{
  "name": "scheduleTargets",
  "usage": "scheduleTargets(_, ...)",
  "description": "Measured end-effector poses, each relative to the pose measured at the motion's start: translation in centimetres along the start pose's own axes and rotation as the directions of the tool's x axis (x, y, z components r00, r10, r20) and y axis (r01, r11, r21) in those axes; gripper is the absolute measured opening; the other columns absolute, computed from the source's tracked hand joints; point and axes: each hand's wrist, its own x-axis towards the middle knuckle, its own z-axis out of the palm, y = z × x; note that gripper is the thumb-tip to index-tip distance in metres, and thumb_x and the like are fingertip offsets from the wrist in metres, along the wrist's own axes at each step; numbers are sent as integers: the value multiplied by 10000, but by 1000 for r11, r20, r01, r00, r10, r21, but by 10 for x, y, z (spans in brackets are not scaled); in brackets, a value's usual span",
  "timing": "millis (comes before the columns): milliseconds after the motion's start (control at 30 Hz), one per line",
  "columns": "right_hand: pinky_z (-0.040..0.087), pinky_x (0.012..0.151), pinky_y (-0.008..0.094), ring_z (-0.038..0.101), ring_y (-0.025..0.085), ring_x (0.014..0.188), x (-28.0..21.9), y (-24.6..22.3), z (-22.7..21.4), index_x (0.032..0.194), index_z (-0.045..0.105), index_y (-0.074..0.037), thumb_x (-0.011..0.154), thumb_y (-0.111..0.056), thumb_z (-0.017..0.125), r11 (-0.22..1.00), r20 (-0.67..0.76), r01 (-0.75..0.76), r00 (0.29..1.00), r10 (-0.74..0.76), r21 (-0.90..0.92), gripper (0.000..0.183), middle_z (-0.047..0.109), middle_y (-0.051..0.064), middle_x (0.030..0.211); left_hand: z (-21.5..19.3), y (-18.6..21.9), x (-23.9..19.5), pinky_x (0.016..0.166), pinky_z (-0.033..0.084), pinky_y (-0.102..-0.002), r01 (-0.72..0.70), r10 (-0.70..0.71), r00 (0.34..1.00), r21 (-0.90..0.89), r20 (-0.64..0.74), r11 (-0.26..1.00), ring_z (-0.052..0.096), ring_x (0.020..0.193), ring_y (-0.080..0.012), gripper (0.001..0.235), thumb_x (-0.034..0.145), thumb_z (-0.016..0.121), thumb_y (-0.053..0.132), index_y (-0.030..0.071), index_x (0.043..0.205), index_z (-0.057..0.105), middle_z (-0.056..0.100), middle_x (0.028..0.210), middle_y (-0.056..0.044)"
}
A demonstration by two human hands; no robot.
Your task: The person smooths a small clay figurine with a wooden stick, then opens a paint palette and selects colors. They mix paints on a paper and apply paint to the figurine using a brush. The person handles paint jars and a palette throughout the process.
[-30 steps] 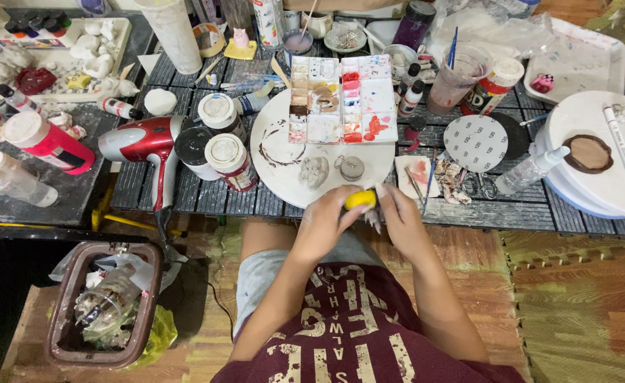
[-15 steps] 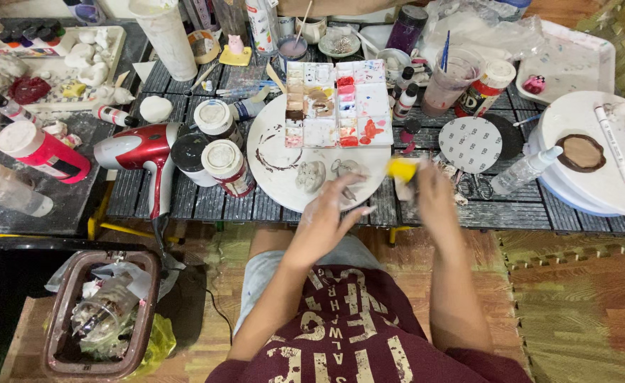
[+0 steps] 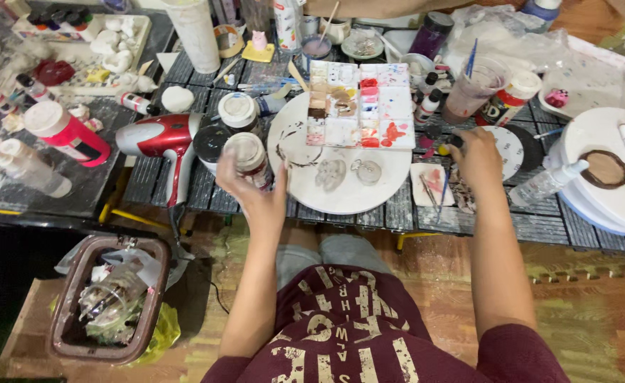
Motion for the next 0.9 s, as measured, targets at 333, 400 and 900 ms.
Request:
scheduleTargets(333,452,1063,483,521,418,1223,-4,-56,-44,1381,634,-30,883,-122,812,999,-152,53,987,-54,-12,537,593,201,1344,5,-43,-12,1241,152,-622,276,-281,960,153,11,949,211,1499,-485,1069,836,894,157,-58,1570,147,235,1577,-311)
scheduleTargets(400,427,1120,463,535,381,1266,-4,-92,-53,1365,648,-65,923,-130,821,973,-153,134,982,-106,186,478,601,165,1327,7,-47,-16,1227,170,-628,288,-298,954,196,19,937,235,1482,-468,1055,826,896,193,-44,1577,194,268,1557,-293)
scheduleTargets(900,303,1174,557,626,326,1170,-9,-252,-38,1407,547,-99,779,-389,834,850,123,421,870,-477,317,749,680,152,1220,9,-50,-27,1146,245,-577,272,-270,962,224,-38,936,341,1365,-408,866,864,863,304,59,1549,395,406,1458,-224)
